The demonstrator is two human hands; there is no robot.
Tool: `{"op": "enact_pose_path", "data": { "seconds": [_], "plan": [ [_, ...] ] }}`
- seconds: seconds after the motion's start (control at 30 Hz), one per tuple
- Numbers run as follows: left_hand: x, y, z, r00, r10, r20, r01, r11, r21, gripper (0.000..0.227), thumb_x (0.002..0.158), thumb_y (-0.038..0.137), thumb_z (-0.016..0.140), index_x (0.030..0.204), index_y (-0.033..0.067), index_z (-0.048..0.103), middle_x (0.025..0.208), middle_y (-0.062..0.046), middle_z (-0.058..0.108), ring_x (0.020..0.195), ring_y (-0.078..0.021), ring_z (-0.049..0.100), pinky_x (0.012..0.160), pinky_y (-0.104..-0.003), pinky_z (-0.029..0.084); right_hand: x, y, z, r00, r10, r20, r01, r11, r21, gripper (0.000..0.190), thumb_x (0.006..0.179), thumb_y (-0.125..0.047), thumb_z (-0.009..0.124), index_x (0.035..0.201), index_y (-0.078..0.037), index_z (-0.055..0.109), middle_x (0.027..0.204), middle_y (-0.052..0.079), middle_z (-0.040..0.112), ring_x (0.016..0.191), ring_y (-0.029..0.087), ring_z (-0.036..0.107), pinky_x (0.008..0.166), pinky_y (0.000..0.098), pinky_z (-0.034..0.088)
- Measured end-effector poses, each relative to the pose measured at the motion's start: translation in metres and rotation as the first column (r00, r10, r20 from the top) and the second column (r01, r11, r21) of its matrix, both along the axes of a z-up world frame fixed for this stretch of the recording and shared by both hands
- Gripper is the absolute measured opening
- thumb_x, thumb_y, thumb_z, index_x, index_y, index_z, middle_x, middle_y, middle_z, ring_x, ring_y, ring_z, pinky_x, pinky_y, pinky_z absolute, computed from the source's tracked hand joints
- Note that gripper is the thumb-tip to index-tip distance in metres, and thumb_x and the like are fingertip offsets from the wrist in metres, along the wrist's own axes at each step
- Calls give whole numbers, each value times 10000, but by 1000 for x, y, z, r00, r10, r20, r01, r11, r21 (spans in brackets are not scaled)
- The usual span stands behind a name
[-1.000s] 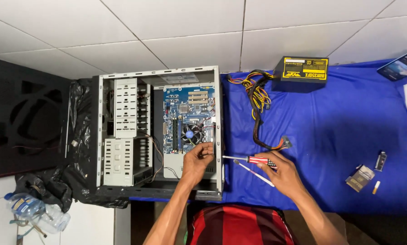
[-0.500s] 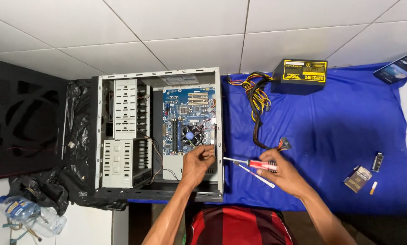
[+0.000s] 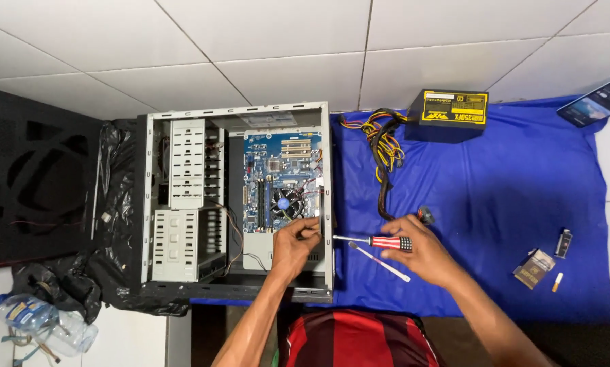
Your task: The person secures a motherboard inside a computer case using a screwdriver, then installs a power supply unit and connects its cables to the motherboard. They attach the side panel to the case and fasten it with screws, finally wiping the exterior of the case with a cloth.
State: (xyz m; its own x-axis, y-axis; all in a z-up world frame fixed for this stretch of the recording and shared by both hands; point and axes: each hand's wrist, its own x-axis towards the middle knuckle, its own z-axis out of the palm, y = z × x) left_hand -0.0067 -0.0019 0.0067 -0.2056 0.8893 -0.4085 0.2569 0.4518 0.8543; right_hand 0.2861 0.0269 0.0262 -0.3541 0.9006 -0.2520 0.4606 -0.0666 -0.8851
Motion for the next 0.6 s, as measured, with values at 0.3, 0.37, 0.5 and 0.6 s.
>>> {"op": "enact_pose_path", "data": {
  "seconds": [0.3, 0.37, 0.5, 0.6],
  "plan": [
    [-2, 0, -18, 998, -14, -60, 15, 999, 30, 330, 734, 64, 803, 1056, 127, 834, 923, -89, 782, 847, -203, 734, 845, -362, 594, -10, 15, 2, 969, -211, -128, 120, 858, -499, 180, 985, -136, 644, 1064, -34, 769, 740, 158, 710, 468, 131, 529, 408, 247, 445],
    [-3, -2, -19, 998, -16, -60, 19, 999, 39, 332, 728, 59, 800, 1051, 129, 836, 902, -87, 773, 841, -203, 732, 847, -359, 591, 0, 20, 10, 989, -98, -111, 61, 952, -299, 263, 823, -116, 798, 1076, -52, 766, 805, 165, 711, 617, 207, 610, 566, 330, 516],
    [-4, -3, -28, 997, -15, -76, 19, 998, 54, 331, 726, 78, 799, 1042, 165, 844, 863, -62, 752, 826, -181, 719, 846, -336, 583, -5, 18, 20, 1000, 10, -3, -10, 983, 185, 253, 758, -191, 884, 1006, -209, 840, 935, 59, 786, 877, 262, 767, 802, 364, 595],
    [-2, 0, -20, 995, -19, -102, 25, 998, 57, 313, 722, 79, 797, 1021, 159, 844, 849, -69, 750, 820, -196, 718, 841, -344, 580, -14, 22, 32, 988, -150, -42, 132, 949, -286, 180, 819, -127, 843, 979, -46, 844, 623, 165, 715, 554, 202, 621, 584, 327, 559]
  ]
}}
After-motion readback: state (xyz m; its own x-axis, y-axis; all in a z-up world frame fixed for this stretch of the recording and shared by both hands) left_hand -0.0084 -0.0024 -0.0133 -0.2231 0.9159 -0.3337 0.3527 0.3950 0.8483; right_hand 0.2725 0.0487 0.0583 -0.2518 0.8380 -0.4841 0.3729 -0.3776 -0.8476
